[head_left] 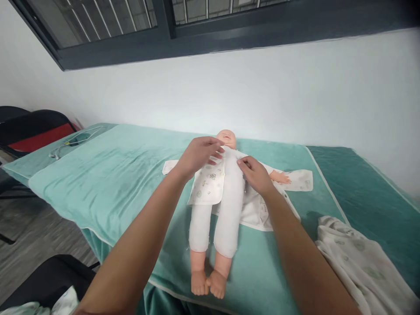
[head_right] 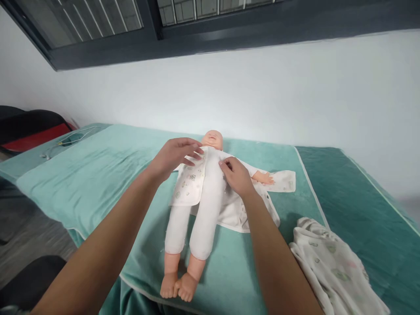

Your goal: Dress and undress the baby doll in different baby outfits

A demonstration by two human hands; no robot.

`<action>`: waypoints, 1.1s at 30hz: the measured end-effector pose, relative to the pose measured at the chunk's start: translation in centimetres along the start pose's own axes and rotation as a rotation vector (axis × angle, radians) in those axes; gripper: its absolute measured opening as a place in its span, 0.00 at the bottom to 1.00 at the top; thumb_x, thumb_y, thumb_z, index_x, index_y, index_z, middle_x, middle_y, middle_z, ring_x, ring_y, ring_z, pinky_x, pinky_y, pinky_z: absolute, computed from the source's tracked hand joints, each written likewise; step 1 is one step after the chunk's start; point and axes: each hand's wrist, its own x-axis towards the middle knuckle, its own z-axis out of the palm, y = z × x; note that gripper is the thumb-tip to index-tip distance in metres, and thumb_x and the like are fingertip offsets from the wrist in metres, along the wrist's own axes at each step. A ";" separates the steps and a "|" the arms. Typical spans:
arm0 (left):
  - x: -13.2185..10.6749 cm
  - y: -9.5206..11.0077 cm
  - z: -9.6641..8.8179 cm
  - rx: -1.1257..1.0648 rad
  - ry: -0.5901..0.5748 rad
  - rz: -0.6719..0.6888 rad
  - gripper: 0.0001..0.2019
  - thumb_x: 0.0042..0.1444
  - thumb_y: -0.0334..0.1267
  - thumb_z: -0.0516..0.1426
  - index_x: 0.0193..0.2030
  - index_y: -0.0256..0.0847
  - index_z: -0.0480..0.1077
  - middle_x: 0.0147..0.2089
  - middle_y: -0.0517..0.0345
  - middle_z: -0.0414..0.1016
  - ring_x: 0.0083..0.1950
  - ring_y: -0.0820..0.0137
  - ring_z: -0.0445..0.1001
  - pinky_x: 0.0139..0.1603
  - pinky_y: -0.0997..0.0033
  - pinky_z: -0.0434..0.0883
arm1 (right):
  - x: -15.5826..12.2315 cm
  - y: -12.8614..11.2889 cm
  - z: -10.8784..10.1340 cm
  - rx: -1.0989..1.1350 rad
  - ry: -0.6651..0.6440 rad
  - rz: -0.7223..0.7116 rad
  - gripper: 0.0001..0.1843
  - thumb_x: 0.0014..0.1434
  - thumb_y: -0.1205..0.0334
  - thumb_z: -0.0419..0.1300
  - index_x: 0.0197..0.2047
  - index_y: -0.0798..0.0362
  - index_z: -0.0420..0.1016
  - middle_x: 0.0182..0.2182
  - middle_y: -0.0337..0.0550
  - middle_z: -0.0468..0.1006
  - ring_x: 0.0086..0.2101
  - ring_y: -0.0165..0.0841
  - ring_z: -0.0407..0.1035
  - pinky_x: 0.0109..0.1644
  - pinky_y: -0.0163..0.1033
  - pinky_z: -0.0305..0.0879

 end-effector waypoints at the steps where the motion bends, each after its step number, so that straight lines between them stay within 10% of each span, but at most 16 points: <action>1: 0.4 -0.7 0.1 0.112 0.116 0.010 0.10 0.60 0.38 0.54 0.41 0.42 0.76 0.44 0.51 0.80 0.42 0.63 0.78 0.39 0.65 0.72 | 0.0 0.0 0.0 -0.002 0.000 0.000 0.18 0.62 0.45 0.52 0.37 0.50 0.71 0.34 0.39 0.76 0.35 0.35 0.67 0.42 0.40 0.59; 3: 1.3 -2.5 0.6 0.351 0.231 0.034 0.10 0.60 0.34 0.52 0.40 0.43 0.76 0.43 0.53 0.80 0.44 0.62 0.77 0.43 0.64 0.71 | 0.0 -0.1 0.0 -0.009 0.003 0.001 0.18 0.62 0.45 0.52 0.37 0.50 0.71 0.35 0.40 0.76 0.35 0.35 0.67 0.42 0.40 0.59; 9: 3.2 -4.8 2.9 0.590 0.071 0.177 0.11 0.64 0.39 0.49 0.38 0.44 0.73 0.33 0.55 0.77 0.35 0.64 0.74 0.39 0.68 0.68 | 0.3 0.1 -0.2 -0.065 0.087 0.010 0.16 0.62 0.49 0.51 0.34 0.50 0.72 0.33 0.41 0.77 0.35 0.36 0.67 0.42 0.40 0.59; 15: 5.7 -2.5 5.6 0.696 -0.007 0.338 0.11 0.65 0.35 0.49 0.44 0.41 0.72 0.46 0.50 0.78 0.49 0.61 0.75 0.44 0.67 0.68 | 1.4 2.4 -2.5 -0.101 0.535 0.230 0.14 0.59 0.52 0.51 0.35 0.51 0.73 0.36 0.46 0.79 0.37 0.38 0.69 0.44 0.42 0.62; 21: 7.7 -1.7 11.7 1.095 -0.430 0.388 0.13 0.60 0.33 0.54 0.50 0.36 0.72 0.51 0.43 0.75 0.54 0.53 0.73 0.53 0.55 0.68 | 2.3 5.6 -3.8 0.000 0.579 0.395 0.13 0.54 0.52 0.55 0.37 0.51 0.72 0.35 0.45 0.78 0.35 0.38 0.70 0.41 0.42 0.65; 25: 8.6 -2.1 15.0 1.188 -0.495 0.379 0.17 0.60 0.31 0.53 0.55 0.36 0.70 0.56 0.42 0.73 0.59 0.52 0.70 0.58 0.48 0.64 | 2.9 6.9 -4.7 0.172 0.694 0.389 0.11 0.51 0.56 0.56 0.36 0.52 0.71 0.36 0.43 0.78 0.36 0.35 0.72 0.42 0.40 0.67; 33: 10.1 -2.7 13.0 1.214 -0.345 0.464 0.19 0.57 0.27 0.54 0.56 0.37 0.67 0.53 0.42 0.74 0.55 0.55 0.71 0.52 0.55 0.64 | 2.4 8.5 -7.5 0.358 0.755 0.473 0.14 0.52 0.60 0.49 0.41 0.52 0.68 0.45 0.50 0.78 0.36 0.34 0.75 0.31 0.37 0.67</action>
